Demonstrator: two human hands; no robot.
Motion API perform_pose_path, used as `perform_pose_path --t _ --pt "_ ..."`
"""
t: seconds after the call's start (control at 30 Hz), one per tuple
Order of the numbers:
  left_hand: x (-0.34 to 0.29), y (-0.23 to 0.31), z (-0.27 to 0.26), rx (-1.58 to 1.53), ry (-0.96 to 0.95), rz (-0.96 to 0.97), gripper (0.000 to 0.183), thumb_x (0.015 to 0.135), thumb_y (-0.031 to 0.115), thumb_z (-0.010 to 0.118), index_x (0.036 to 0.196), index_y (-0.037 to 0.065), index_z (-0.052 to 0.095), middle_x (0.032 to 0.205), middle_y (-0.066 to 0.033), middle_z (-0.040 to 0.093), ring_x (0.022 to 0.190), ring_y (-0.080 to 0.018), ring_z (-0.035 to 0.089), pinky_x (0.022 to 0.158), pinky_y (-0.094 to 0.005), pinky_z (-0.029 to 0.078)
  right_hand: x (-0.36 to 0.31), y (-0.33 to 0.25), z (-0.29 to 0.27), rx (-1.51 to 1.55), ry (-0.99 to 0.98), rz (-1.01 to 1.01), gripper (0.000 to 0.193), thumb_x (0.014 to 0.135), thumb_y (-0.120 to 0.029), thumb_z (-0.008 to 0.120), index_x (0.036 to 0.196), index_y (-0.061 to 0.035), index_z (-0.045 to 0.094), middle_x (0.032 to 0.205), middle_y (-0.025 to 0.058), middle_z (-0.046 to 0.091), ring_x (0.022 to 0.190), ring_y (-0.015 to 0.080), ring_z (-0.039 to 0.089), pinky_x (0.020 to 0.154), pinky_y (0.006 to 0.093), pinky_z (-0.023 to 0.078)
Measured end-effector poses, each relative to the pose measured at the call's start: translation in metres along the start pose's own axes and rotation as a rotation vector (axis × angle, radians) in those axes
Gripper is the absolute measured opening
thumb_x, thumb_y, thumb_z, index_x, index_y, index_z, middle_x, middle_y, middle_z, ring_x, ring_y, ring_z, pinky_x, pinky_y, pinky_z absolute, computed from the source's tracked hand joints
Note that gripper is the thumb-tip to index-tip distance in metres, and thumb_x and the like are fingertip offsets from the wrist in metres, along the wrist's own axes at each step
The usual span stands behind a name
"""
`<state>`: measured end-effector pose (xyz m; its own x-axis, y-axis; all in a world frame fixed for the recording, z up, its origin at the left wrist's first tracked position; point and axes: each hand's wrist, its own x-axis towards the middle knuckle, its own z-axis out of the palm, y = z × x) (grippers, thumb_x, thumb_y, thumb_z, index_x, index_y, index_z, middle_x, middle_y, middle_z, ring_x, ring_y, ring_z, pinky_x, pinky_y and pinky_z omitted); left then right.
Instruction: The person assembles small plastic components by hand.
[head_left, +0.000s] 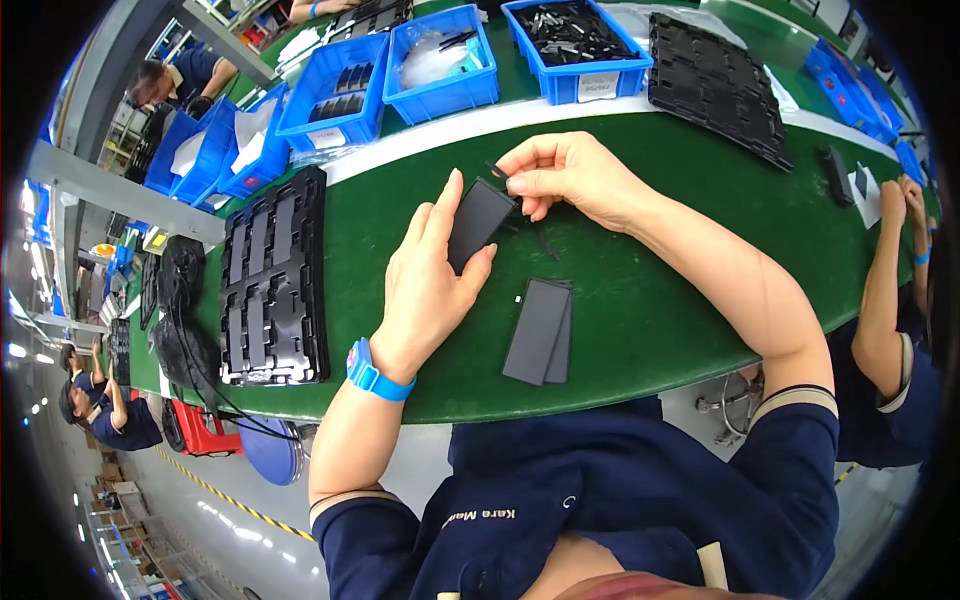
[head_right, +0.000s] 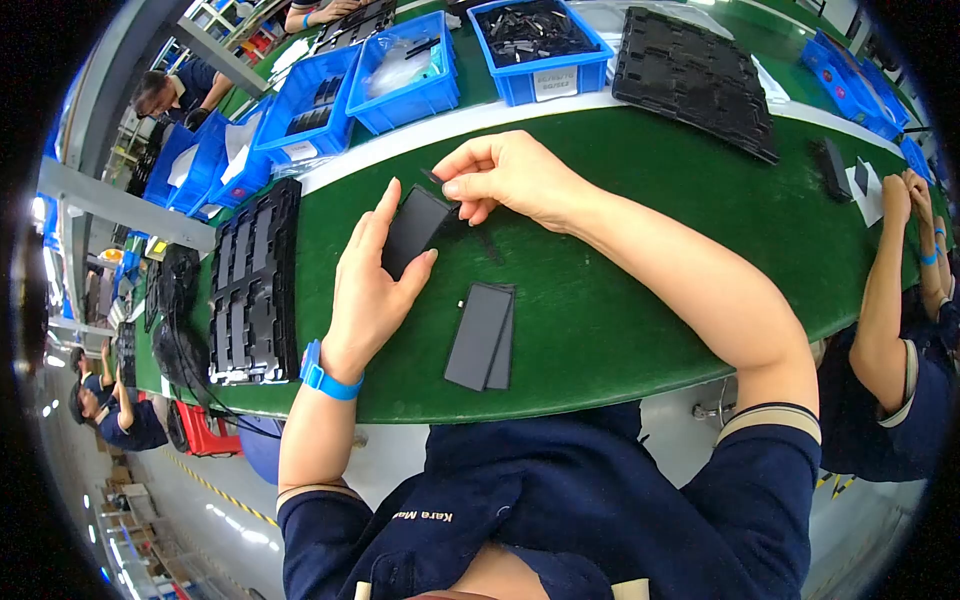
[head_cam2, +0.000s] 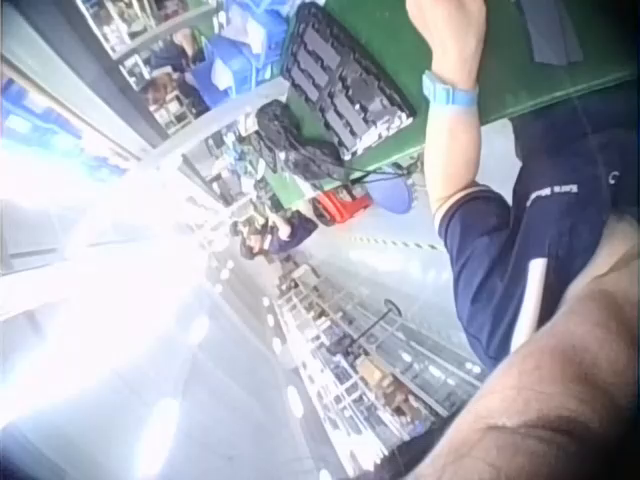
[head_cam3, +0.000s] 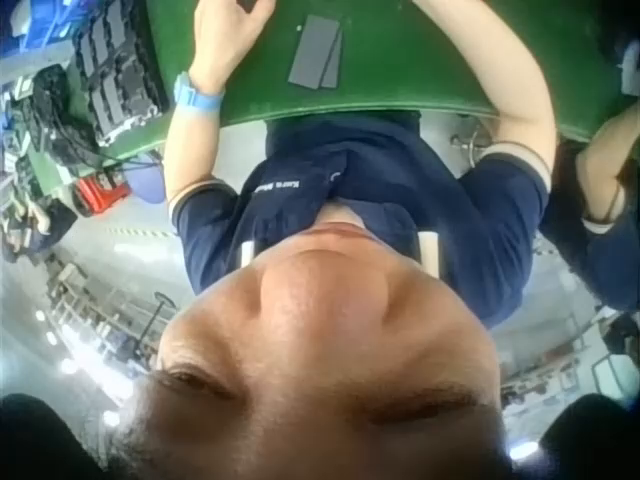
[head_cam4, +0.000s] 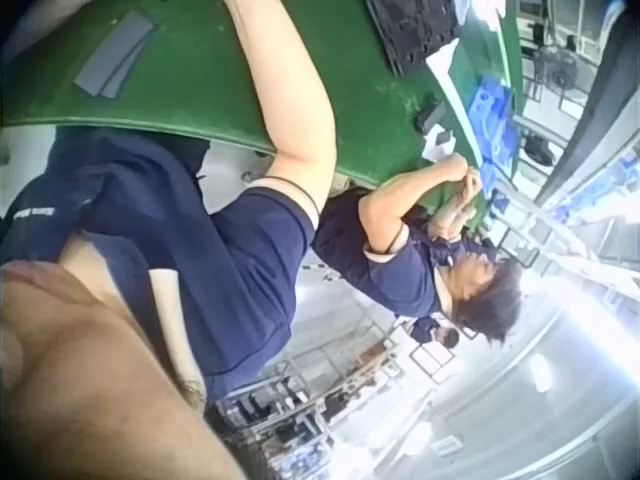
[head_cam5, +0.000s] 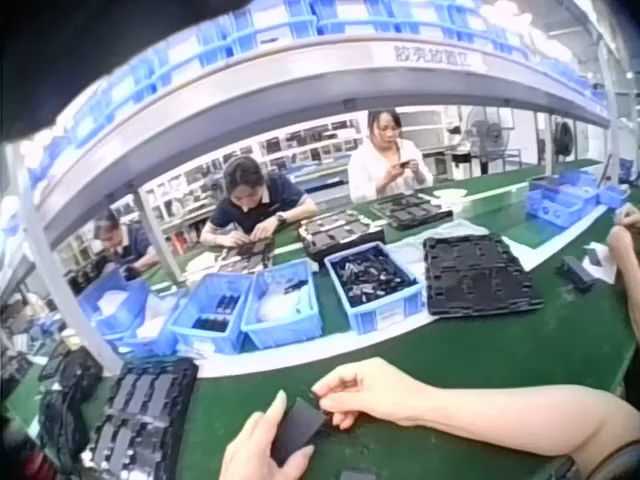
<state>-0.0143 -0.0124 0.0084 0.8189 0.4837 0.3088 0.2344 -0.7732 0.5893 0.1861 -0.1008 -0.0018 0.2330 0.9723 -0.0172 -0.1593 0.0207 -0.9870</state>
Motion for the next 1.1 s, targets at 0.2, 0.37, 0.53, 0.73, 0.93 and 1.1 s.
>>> perform_pose_path --t 0.2,0.37,0.53,0.73,0.93,1.1 --pt "0.001 0.008 -0.002 -0.105 -0.047 -0.084 0.077 0.076 0.004 0.07 0.145 0.008 0.036 0.1 -0.0159 0.057 0.086 -0.0281 0.06 0.075 -0.0355 0.05 -0.005 -0.005 0.002 -0.065 -0.006 -0.003 0.023 0.085 -0.01 0.067 0.104 0.0036 0.063 0.084 0.0075 0.066 0.065 0.0105 0.061 0.061 0.0232 0.052" --pt "-0.001 0.001 0.001 0.001 -0.017 0.031 0.072 0.078 0.006 0.069 0.143 0.007 0.038 0.099 -0.0158 0.057 0.083 -0.0287 0.06 0.073 -0.0353 0.05 -0.005 -0.006 0.006 -0.148 0.049 0.003 0.018 0.086 -0.01 0.068 0.1 0.0019 0.066 0.082 0.0065 0.066 0.065 0.0092 0.061 0.06 0.0227 0.052" --pt "0.0 0.003 -0.002 0.027 -0.039 -0.008 0.067 0.078 0.007 0.069 0.14 0.006 0.043 0.098 -0.016 0.057 0.085 -0.0289 0.06 0.073 -0.0354 0.05 -0.005 -0.005 0.004 -0.319 0.122 -0.07 0.016 0.088 -0.012 0.067 0.099 0.0009 0.067 0.081 0.0055 0.067 0.066 0.0081 0.061 0.06 0.0228 0.053" --pt "-0.002 0.0 -0.002 0.133 0.048 0.051 0.065 0.074 0.005 0.073 0.135 0.006 0.049 0.093 -0.0135 0.057 0.079 -0.0277 0.06 0.069 -0.0347 0.051 -0.006 -0.006 0.011 -0.346 0.191 -0.106 0.019 0.089 -0.013 0.066 0.101 0.0015 0.067 0.081 0.0055 0.067 0.067 0.0085 0.061 0.061 0.0236 0.053" --pt "-0.001 0.001 -0.001 0.067 0.066 0.069 0.065 0.071 0.003 0.074 0.133 0.006 0.052 0.091 -0.0125 0.057 0.077 -0.0272 0.06 0.069 -0.0344 0.05 -0.007 -0.004 0.014 -0.006 0.071 -0.043 0.025 0.088 -0.01 0.066 0.108 0.0047 0.062 0.088 0.0087 0.066 0.072 0.0113 0.063 0.066 0.0256 0.055" --pt "-0.001 0.002 -0.001 0.033 0.092 0.06 0.065 0.071 0.003 0.074 0.132 0.006 0.053 0.091 -0.0127 0.058 0.078 -0.0269 0.06 0.07 -0.0343 0.051 -0.005 -0.001 0.009 0.139 0.028 0.018 0.03 0.087 -0.009 0.067 0.113 0.0028 0.06 0.092 0.0059 0.064 0.074 0.0098 0.062 0.07 0.0252 0.054"
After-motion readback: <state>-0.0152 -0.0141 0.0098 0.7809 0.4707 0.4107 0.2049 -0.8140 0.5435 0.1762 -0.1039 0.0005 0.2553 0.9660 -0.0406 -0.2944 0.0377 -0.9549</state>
